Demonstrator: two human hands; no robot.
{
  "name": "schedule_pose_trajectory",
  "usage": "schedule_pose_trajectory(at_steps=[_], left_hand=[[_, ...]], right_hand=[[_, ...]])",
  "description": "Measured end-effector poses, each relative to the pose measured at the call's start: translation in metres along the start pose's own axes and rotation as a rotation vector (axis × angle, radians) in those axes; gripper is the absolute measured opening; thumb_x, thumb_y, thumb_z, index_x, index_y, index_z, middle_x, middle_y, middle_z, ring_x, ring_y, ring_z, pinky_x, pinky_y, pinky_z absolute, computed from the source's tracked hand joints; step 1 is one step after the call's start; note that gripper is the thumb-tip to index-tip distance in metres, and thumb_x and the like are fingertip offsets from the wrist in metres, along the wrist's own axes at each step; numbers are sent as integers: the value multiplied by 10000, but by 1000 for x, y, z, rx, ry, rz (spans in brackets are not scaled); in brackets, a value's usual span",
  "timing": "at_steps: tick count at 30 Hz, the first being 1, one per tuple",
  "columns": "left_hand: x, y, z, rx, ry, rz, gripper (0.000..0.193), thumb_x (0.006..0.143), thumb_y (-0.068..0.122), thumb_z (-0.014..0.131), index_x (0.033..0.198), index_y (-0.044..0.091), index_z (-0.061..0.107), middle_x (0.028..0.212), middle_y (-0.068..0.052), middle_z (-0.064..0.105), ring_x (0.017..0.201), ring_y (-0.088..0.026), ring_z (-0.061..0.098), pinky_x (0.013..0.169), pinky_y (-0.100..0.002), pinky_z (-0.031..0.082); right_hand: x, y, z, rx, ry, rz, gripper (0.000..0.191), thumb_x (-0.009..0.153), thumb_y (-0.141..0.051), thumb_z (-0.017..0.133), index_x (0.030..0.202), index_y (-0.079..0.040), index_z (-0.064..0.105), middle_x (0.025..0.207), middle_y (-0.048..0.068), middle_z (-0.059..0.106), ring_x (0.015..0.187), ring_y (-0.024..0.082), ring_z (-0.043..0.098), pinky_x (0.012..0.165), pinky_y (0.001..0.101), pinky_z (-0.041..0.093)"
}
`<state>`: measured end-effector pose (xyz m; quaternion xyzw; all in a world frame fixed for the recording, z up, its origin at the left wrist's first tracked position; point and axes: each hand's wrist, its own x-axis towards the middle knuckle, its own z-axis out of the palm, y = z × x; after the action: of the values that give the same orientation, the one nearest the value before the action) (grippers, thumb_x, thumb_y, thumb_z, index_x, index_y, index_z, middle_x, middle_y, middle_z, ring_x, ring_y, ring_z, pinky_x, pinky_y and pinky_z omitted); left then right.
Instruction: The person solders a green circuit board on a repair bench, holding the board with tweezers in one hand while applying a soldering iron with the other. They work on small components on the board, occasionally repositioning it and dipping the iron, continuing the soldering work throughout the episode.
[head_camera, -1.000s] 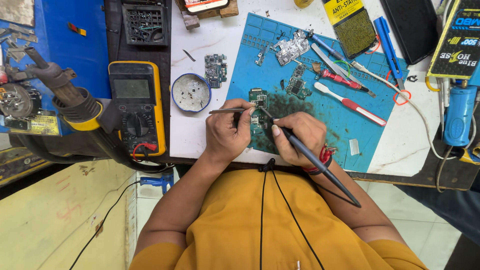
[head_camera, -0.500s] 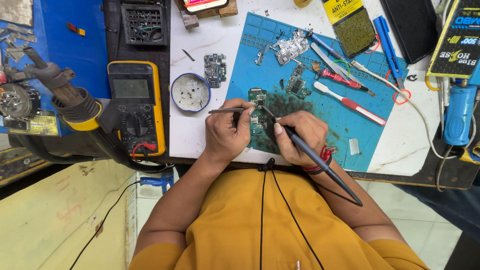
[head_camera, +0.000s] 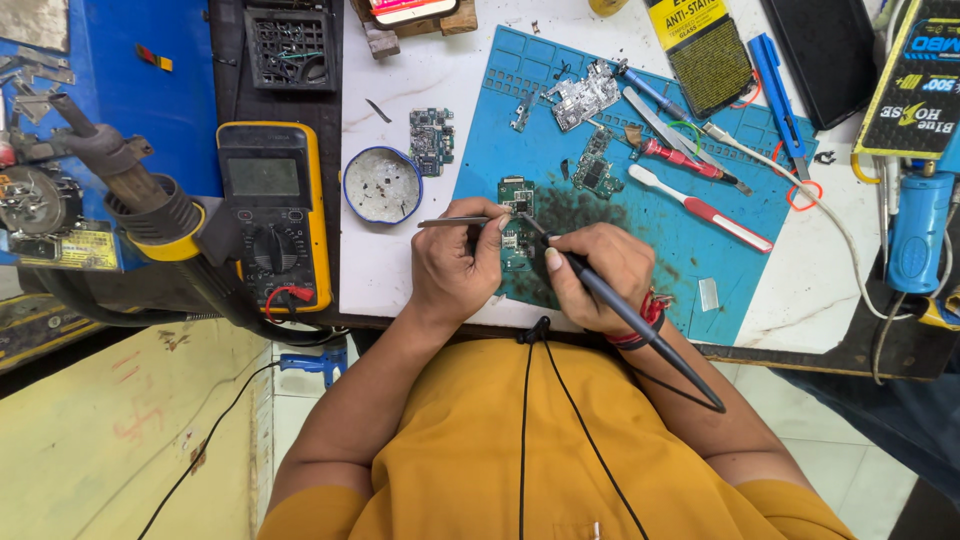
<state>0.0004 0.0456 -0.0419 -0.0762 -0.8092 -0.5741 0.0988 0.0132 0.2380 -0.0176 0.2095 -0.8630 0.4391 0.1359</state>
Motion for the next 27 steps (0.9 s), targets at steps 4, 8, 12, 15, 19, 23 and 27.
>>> schedule_pose_trajectory(at_steps=[4,8,12,15,19,23,27], left_hand=[[0,0,0,-1,1,-17,64,999,56,712,1020,34,656,756,-64,700,587,-137,660,548,-280,498],[-1,0,0,-5,5,2,73,1005,58,708,1031,32,645,770,-62,699,600,-129,658,555,-274,496],[0,-1,1,-13,5,-23,72,1003,54,705,1034,24,647,773,-62,698,587,-114,642,544,-264,486],[-1,-3,2,-29,15,-38,73,1008,54,698,1043,19,645,793,-65,702,602,-104,645,549,-257,491],[-3,-3,3,-33,29,-75,70,1012,55,697,1042,16,646,758,-53,689,607,-93,654,554,-255,497],[-2,-4,4,-45,43,-37,72,1017,49,696,1043,14,639,794,-66,701,642,-100,679,585,-260,523],[-2,-3,3,-78,25,-78,79,1008,51,700,1039,11,639,792,-67,707,635,-105,699,575,-256,536]], right_hand=[[0,-1,0,1,-16,7,101,875,-10,737,936,-9,656,831,133,704,678,265,682,619,347,526],[0,0,-1,8,-26,0,97,876,-7,733,942,-11,662,832,129,704,676,262,679,620,345,526],[-2,2,-2,17,-29,-6,95,863,-1,724,932,-15,660,820,123,696,671,265,674,621,350,524],[-3,3,-2,13,17,4,107,891,-4,726,976,-9,661,856,131,708,697,267,688,635,350,534],[1,0,0,-69,26,-17,168,941,-20,747,1101,-9,697,925,143,722,793,295,726,716,371,573],[8,-11,8,-207,-46,10,337,892,-155,810,1165,-31,655,1002,163,699,893,342,697,810,413,567],[15,-20,12,-270,-102,58,502,822,-273,839,1210,-41,622,1043,184,659,933,378,658,820,437,541]])
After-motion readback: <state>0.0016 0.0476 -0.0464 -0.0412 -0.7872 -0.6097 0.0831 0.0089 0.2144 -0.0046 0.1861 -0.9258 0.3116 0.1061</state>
